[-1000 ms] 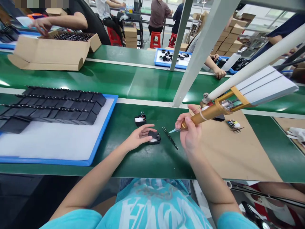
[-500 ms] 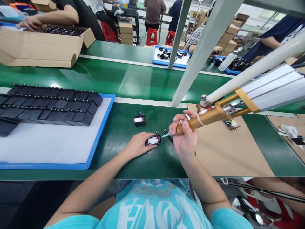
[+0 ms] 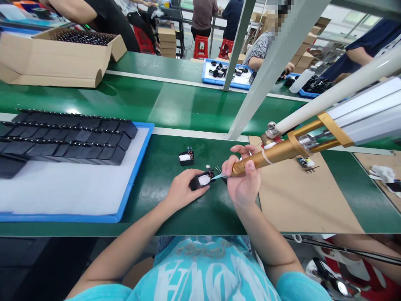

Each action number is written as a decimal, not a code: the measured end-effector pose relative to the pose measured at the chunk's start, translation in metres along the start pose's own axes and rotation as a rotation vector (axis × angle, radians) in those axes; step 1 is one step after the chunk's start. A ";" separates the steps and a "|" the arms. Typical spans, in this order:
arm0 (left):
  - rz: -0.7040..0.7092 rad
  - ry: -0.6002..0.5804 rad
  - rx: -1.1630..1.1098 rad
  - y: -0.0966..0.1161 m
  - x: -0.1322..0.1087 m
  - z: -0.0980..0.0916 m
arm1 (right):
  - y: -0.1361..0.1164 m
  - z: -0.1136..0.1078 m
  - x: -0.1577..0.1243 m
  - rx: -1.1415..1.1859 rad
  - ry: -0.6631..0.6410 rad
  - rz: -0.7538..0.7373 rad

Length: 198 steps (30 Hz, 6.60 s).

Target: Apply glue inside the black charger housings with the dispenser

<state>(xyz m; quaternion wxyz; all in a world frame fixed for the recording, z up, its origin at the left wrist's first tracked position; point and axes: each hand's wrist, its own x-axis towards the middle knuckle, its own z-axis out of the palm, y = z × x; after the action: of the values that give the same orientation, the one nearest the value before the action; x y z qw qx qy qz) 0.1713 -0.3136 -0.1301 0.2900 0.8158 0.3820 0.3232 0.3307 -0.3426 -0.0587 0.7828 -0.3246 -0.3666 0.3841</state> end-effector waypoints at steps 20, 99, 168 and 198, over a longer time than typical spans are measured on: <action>-0.203 -0.038 -0.033 -0.001 0.001 0.001 | 0.002 0.008 0.003 -0.022 -0.013 -0.001; 0.138 -0.200 0.078 -0.019 0.009 0.012 | -0.001 -0.070 0.025 -0.036 -0.015 -0.079; 0.016 -0.043 0.241 -0.002 0.005 0.007 | 0.006 -0.012 0.010 -0.011 -0.091 -0.034; -0.010 0.031 0.364 0.002 0.006 0.013 | 0.010 0.002 0.009 0.058 -0.138 0.038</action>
<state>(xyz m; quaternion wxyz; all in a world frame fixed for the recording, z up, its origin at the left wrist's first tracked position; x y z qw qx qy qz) 0.1850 -0.3125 -0.1353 0.1331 0.8479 0.4425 0.2597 0.3291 -0.3297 -0.0627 0.7574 -0.2815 -0.4019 0.4309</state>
